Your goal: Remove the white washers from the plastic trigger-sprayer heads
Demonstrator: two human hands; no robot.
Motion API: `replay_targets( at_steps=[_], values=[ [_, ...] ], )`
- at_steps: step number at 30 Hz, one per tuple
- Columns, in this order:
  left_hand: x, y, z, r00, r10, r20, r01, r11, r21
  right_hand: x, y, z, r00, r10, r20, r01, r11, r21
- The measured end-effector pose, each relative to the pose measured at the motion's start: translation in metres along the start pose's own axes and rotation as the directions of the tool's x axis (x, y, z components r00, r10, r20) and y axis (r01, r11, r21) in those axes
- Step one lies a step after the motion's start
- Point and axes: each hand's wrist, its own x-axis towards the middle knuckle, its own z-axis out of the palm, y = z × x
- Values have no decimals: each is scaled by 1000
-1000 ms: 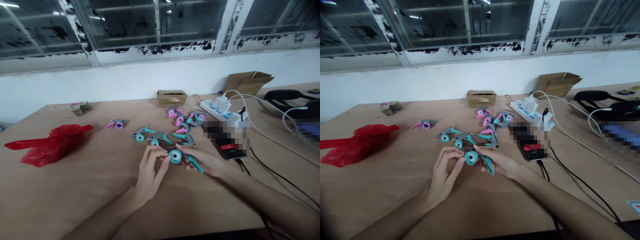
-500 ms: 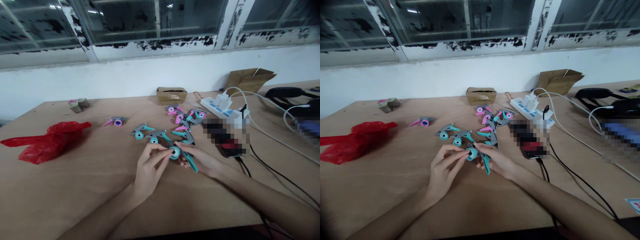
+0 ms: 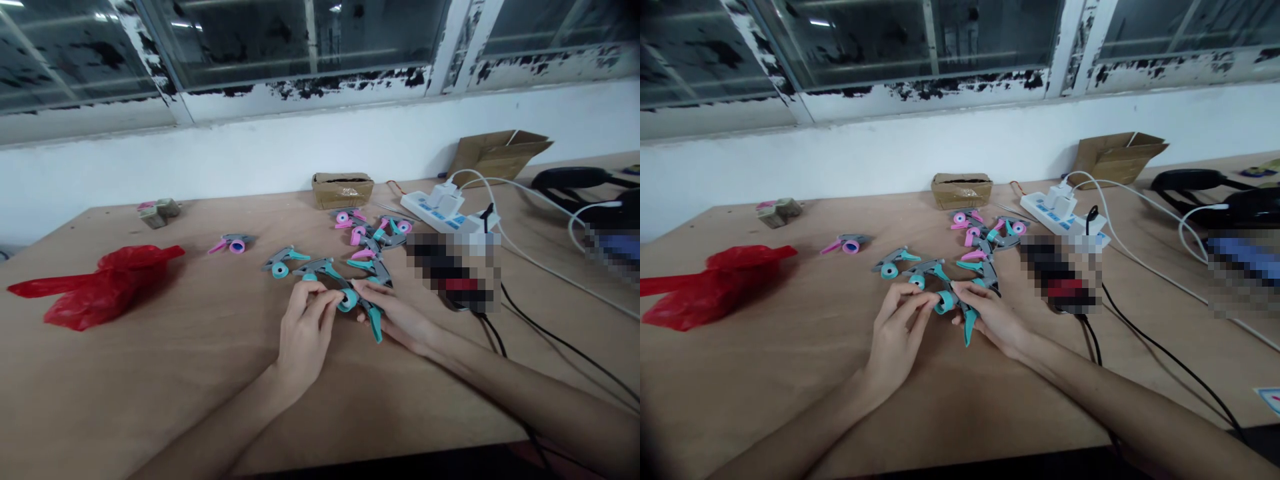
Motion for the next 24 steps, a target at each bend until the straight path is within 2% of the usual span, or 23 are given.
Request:
replay_targets(
  at_steps=[7, 13, 18, 24],
  values=[
    [2, 1, 5, 1000, 7, -6, -6, 997, 83, 0, 2, 2, 999, -6, -33, 6, 1000, -3],
    [3, 1, 5, 1000, -10, 17, 9, 998, 60, 0, 2, 2, 999, 3, -35, -2, 1000, 21],
    [2, -2, 2, 998, 66, -12, -66, 997, 28, 1, 1, 2, 999, -9, -43, 12, 997, 79],
    [3, -2, 0, 991, 137, 0, -137, 987, 82, 0, -1, 3, 998, -16, -65, 23, 994, 105]
  ],
)
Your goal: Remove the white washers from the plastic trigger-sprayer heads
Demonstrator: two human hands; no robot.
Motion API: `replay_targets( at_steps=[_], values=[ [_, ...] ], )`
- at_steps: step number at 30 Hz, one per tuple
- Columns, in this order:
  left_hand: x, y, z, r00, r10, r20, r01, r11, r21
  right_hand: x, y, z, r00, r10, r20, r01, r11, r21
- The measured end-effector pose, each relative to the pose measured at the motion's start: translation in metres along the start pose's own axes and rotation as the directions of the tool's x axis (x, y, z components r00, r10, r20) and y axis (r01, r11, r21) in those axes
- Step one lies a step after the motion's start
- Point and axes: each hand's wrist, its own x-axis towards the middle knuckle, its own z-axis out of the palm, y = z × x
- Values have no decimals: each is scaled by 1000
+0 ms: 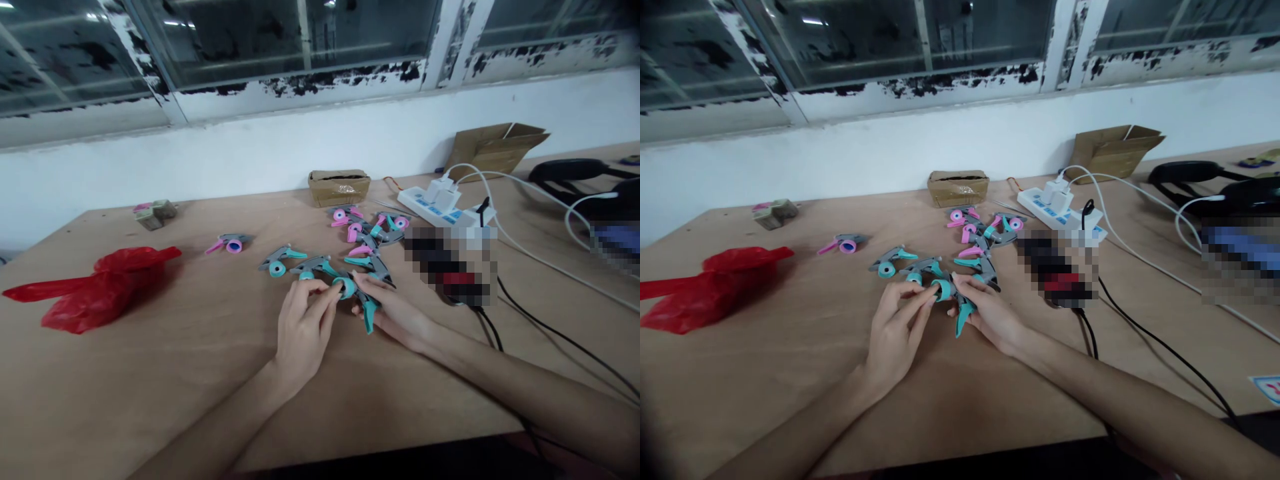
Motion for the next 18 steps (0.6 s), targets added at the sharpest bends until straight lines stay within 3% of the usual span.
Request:
replay_targets(
  at_steps=[9, 18],
  values=[
    [3, 4, 2, 989, -150, 10, 150, 979, -135, 2, 2, -4, 998, -15, 59, 19, 997, -73],
    [6, 2, 4, 980, -199, 15, 199, 970, -141, 1, 3, -3, 997, -8, 71, 14, 997, -76]
  ],
)
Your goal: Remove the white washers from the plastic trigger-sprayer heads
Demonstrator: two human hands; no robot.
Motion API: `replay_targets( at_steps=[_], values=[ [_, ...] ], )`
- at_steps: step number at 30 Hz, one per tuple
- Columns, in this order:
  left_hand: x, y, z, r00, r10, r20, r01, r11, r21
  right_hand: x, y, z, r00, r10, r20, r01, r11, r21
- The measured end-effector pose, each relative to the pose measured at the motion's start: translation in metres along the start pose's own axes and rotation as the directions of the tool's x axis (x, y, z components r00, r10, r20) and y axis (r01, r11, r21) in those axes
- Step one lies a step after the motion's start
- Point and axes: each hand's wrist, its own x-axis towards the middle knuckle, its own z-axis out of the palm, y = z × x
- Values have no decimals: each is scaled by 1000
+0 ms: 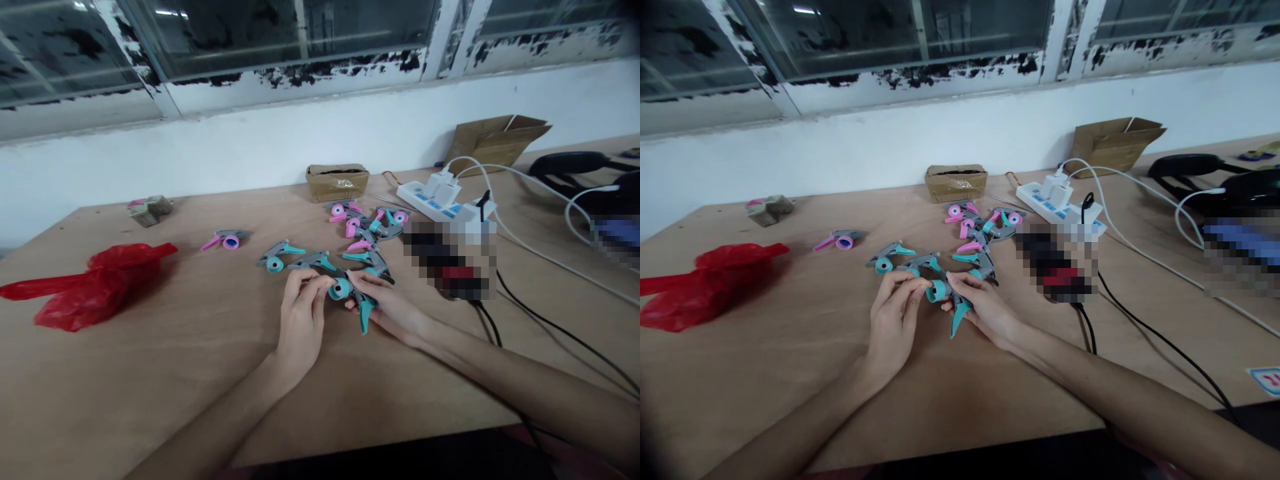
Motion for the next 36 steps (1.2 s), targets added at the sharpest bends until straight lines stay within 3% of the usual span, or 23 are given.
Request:
replay_targets(
  at_steps=[12, 15, 19, 22, 26, 36],
  values=[
    [1, 4, -3, 999, -33, 35, 35, 997, -70, 2, -3, -1, 997, 65, 37, -67, 995, 68],
    [0, 6, -6, 997, -68, 33, 73, 977, -198, 2, -7, -1, 986, 134, 98, -144, 984, 107],
    [-2, 9, -7, 971, -210, 118, 240, 871, -428, 3, -9, -1, 979, 144, 145, -164, 977, 138],
    [0, 9, -7, 934, -262, 242, 351, 799, -488, 4, -8, 0, 985, 92, 147, -106, 990, 92],
    [3, 8, -9, 896, -241, 374, 417, 749, -515, 2, -8, -1, 990, -10, 142, 18, 999, -51],
    [14, -7, -18, 854, -133, 503, 379, 821, -428, -3, -7, 2, 986, -108, 128, 146, 931, -334]
  ],
)
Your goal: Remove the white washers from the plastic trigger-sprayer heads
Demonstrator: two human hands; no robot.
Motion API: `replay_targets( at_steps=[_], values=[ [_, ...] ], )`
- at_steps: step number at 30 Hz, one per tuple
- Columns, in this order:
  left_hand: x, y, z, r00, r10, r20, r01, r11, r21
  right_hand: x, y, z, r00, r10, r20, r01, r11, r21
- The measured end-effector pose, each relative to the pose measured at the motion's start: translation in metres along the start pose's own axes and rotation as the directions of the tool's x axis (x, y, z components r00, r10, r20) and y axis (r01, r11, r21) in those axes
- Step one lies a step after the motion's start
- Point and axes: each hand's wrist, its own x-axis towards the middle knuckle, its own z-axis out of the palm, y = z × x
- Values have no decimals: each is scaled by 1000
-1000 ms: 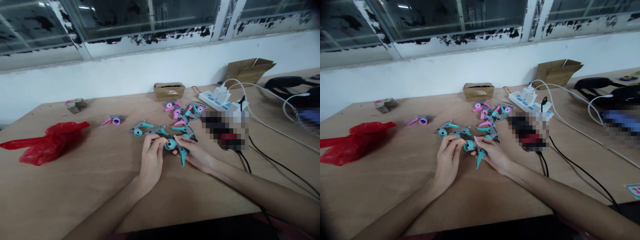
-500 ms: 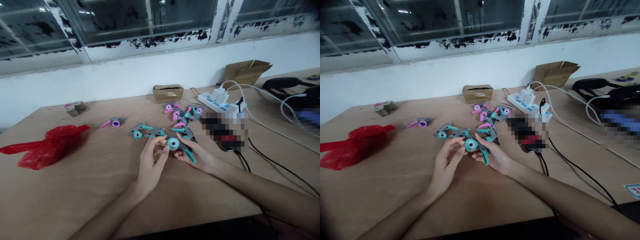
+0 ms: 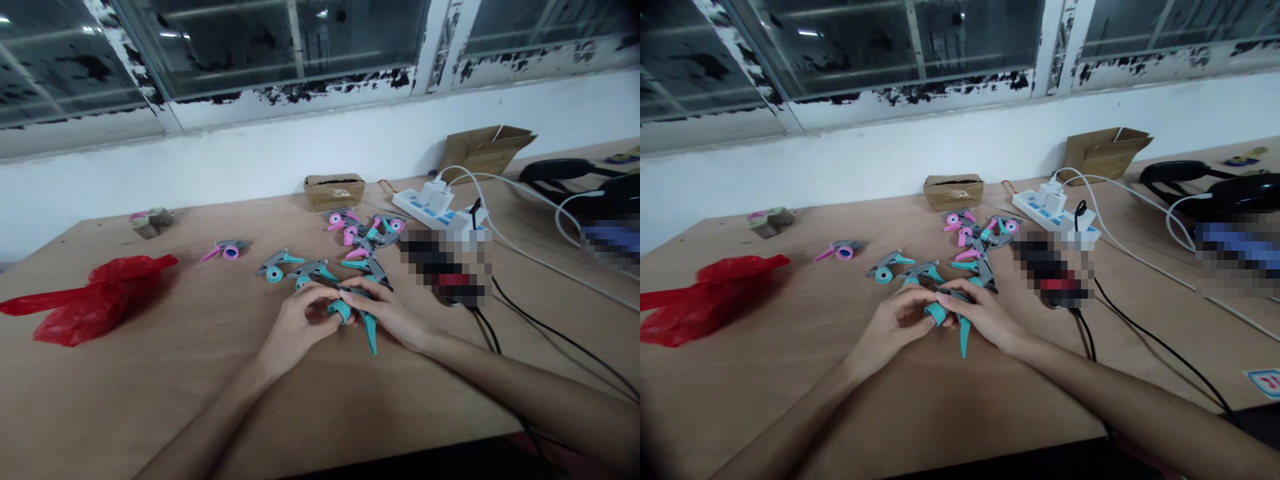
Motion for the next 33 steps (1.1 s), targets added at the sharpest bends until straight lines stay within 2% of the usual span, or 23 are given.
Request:
replay_targets(
  at_steps=[2, 11, 19, 24, 29, 33],
  values=[
    [2, -1, -2, 1000, 9, 20, -9, 1000, 16, 0, 1, 1, 1000, -4, -11, 3, 1000, -11],
    [2, -11, 2, 996, 76, -42, -69, 988, 140, 1, 10, 3, 987, -85, -136, 80, 996, -45],
    [2, -11, 11, 992, 75, -103, -60, 988, 142, 2, 11, 4, 979, -113, -169, 113, 994, -10],
    [1, -9, 12, 978, 156, -136, -116, 957, 264, 1, 11, 5, 969, -156, -189, 145, 987, -70],
    [-1, -7, 11, 959, 252, -131, -194, 919, 344, 0, 8, 6, 974, -128, -184, 116, 990, -75],
    [-2, -4, 13, 951, 275, -139, -197, 890, 412, 0, 7, 6, 978, -102, -180, 91, 994, -67]
  ],
)
